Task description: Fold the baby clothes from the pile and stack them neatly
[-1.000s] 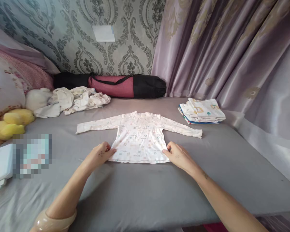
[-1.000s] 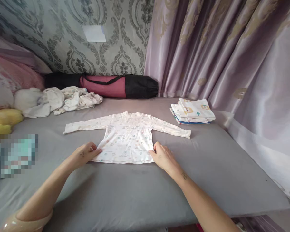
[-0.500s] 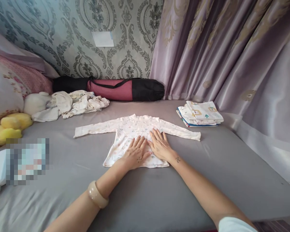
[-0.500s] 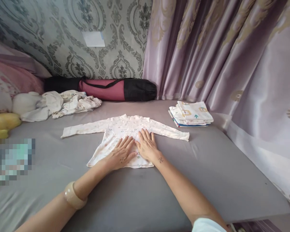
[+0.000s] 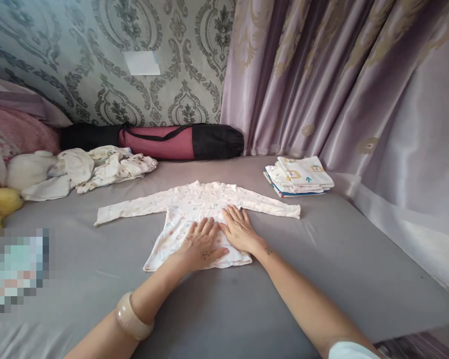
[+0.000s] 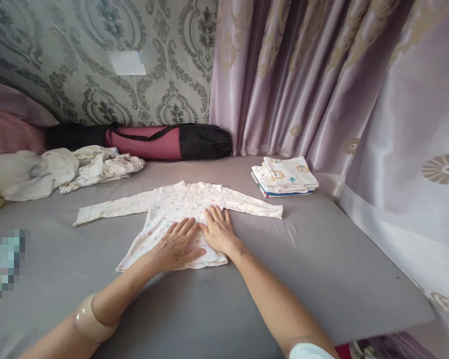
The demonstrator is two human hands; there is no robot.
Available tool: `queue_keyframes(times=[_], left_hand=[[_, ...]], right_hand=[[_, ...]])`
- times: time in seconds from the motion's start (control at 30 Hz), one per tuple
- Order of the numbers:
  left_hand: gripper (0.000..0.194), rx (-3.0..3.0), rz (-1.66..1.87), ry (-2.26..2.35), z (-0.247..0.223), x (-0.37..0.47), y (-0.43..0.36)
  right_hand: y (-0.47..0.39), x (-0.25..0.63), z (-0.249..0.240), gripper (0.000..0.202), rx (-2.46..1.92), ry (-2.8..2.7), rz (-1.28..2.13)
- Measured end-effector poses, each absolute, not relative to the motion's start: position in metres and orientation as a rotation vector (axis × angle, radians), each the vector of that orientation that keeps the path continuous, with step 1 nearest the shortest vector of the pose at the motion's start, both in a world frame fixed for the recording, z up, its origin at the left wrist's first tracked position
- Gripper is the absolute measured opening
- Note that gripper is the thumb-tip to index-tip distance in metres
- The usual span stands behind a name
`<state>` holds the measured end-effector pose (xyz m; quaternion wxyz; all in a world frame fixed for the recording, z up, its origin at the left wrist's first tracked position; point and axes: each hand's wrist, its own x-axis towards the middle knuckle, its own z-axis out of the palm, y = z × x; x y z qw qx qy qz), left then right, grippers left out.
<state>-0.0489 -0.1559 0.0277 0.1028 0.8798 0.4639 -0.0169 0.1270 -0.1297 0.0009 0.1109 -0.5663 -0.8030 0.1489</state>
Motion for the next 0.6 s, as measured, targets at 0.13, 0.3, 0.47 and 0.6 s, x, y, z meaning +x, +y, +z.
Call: queue_keyframes(times=[0.13,0.3,0.47,0.6], left_hand=[[0.050,2.572,0.019,1.347,0.044,-0.047,-0.136],[0.030,2.263,0.267,1.371,0.052,-0.041,-0.105],[0.030,2.044,0.447,1.247,0.053,-0.018,-0.087],[0.031,2.085,0.613,1.123,0.041,0.012,-0.073]], right_hand=[[-0.107,0.157,0.021,0.046,-1.522,-2.170,0.689],[-0.093,0.235,0.060,0.029,-2.051,-1.685,0.301],[-0.110,0.284,0.068,0.034,-2.330,-1.466,0.144],[-0.115,0.285,0.062,0.032,-2.369,-1.464,0.186]])
